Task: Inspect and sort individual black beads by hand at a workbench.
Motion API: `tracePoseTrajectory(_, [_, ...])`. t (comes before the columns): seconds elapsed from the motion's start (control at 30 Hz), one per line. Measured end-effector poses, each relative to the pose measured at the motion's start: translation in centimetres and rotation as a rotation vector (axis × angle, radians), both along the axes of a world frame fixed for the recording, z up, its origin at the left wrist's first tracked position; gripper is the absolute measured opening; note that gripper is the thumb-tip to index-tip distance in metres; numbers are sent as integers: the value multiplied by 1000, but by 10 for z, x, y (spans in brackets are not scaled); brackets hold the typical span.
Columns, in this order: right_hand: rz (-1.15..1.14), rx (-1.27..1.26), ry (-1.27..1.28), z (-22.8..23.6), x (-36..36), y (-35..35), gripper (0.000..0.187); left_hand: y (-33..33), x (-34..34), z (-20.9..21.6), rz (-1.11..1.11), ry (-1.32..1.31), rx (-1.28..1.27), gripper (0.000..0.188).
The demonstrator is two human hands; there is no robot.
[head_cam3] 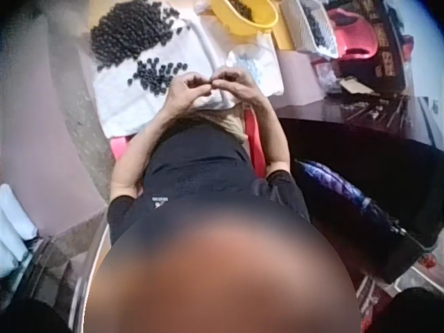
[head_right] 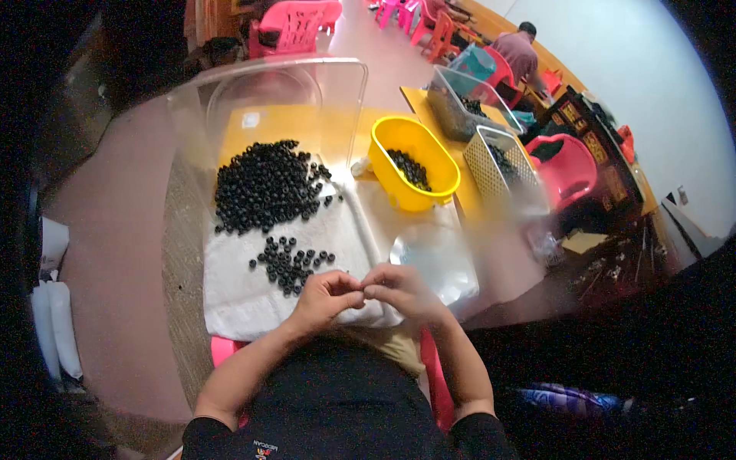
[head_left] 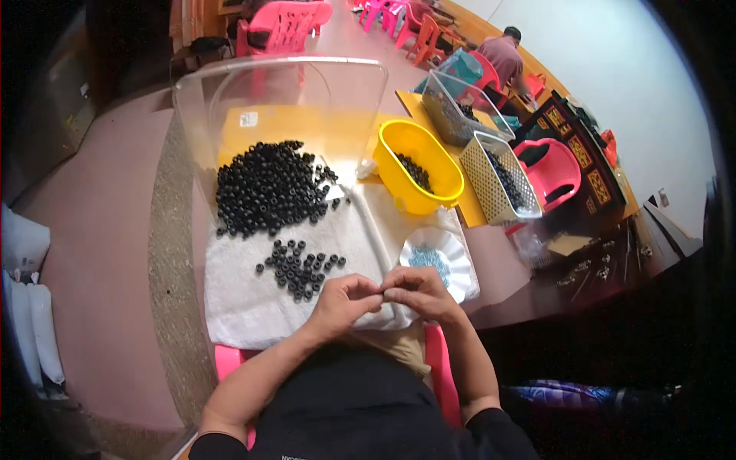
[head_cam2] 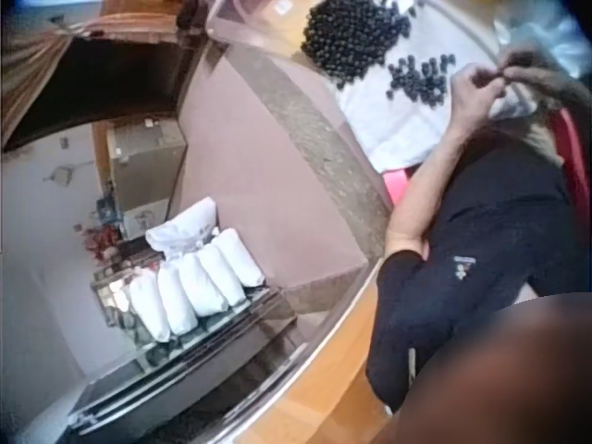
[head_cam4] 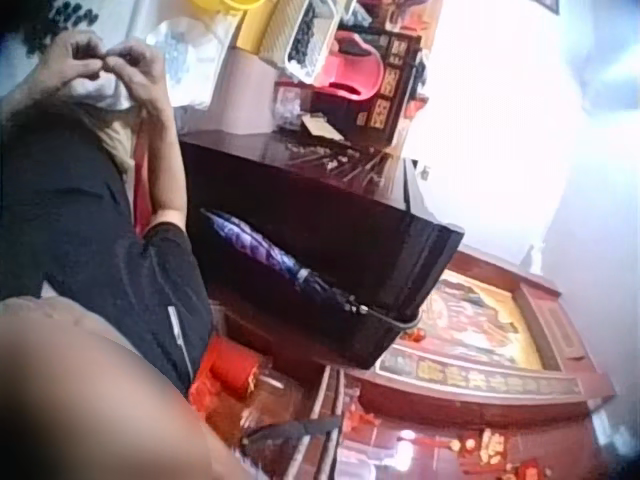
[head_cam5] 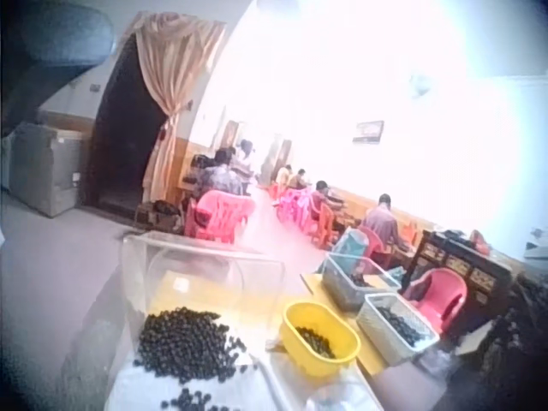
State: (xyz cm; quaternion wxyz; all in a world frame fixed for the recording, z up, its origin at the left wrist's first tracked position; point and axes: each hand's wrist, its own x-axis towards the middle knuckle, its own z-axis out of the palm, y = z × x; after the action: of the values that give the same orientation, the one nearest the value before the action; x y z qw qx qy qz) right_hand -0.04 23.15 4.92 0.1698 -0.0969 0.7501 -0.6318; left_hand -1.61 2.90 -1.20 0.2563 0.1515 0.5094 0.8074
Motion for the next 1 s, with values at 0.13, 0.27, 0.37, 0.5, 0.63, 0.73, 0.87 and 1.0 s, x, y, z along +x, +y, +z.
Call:
tracePoseTrajectory(0.13, [-11,-112,-98,4,0,0,10,0,-1,-1,-23,-13,-11,16])
tracePoseTrajectory(0.27, [-22,-153,-143,1,-2,4,10,1,-1,1,-38,-30,-7,15])
tracePoseTrajectory(0.37, [-12,-168,-168,1,-2,5,9,3,-1,3,-36,-35,-6,15])
tracePoseTrajectory(0.5, [13,-147,-182,3,0,4,8,3,-1,3,-39,-33,39,15])
tracePoseTrajectory(0.63, [71,-79,-165,1,-1,6,7,2,0,-2,-40,-58,50,17])
tracePoseTrajectory(0.73, [61,-48,-126,2,1,5,7,1,-1,0,-58,-83,59,17])
tracePoseTrajectory(0.87, [5,-103,-87,-9,4,5,10,0,-2,3,-56,-70,67,17])
tracePoseTrajectory(1.0, [-68,-151,-188,-11,9,6,12,-1,-2,3,-78,-63,47,17])
